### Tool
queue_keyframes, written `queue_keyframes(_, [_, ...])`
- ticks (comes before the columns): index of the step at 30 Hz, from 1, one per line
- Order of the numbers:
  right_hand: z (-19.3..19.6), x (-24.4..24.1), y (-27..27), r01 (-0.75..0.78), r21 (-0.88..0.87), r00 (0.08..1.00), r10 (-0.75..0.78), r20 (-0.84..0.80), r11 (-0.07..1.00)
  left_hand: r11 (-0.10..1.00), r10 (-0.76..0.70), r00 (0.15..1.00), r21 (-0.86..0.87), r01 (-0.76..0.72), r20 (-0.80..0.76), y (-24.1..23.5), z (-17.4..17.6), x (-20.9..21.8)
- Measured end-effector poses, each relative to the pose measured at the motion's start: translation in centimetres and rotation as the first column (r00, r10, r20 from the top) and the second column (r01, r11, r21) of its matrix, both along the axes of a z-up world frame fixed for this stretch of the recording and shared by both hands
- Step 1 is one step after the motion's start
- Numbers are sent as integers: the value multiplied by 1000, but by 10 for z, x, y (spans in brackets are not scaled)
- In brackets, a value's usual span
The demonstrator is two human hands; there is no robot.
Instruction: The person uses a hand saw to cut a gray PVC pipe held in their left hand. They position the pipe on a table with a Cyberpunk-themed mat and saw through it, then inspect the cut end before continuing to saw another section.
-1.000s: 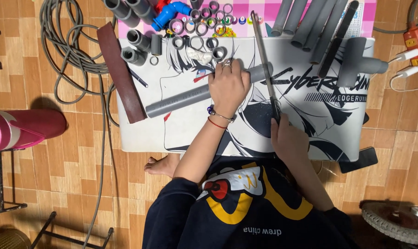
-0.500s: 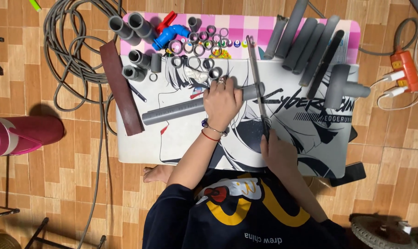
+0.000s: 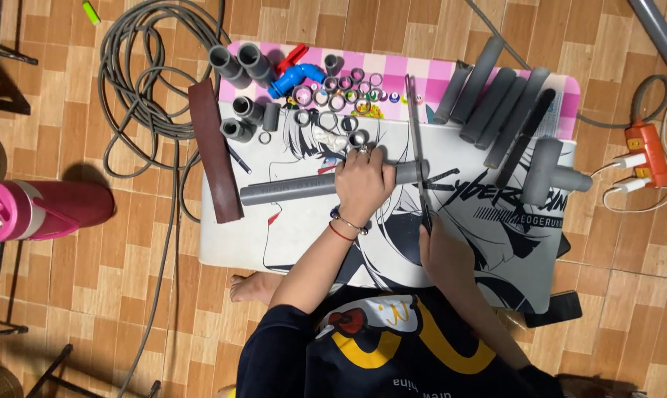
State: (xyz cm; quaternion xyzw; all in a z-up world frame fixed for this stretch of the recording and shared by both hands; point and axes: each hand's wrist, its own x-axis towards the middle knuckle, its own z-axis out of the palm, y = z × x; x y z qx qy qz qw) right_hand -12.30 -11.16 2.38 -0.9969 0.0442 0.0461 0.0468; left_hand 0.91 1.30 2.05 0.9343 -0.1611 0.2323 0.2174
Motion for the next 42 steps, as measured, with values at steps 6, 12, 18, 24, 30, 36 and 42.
queue_keyframes(6, [4, -14, 2, 4, 20, 999, -4, -40, 1000, 1000, 22, 999, 19, -21, -41, -3, -7, -1])
queue_keyframes(12, [-14, -17, -10, -16, 46, 999, 18, -34, 999, 999, 29, 999, 28, -27, -42, -4, -8, -2])
queue_keyframes(18, [22, -7, -40, 155, 515, 984, -86, -155, 843, 981, 174, 985, 93, -173, -5, -6, -11, -12])
queue_keyframes(24, [43, -5, -73, 106, 429, 986, -38, -164, 897, 995, 53, 942, -59, -76, -331, 6, 7, -44])
queue_keyframes(30, [47, -21, -81, 184, 510, 982, -134, -134, 840, 951, -270, 810, -11, 310, -520, 32, 37, -51])
queue_keyframes(36, [23, -32, -70, 276, 576, 961, -199, -195, 770, 918, -343, 832, 35, 396, -436, 32, 29, -39])
queue_keyframes(42, [13, -40, -67, 356, 589, 934, -279, -221, 725, 918, -357, 815, -10, 397, -456, 32, 31, -17])
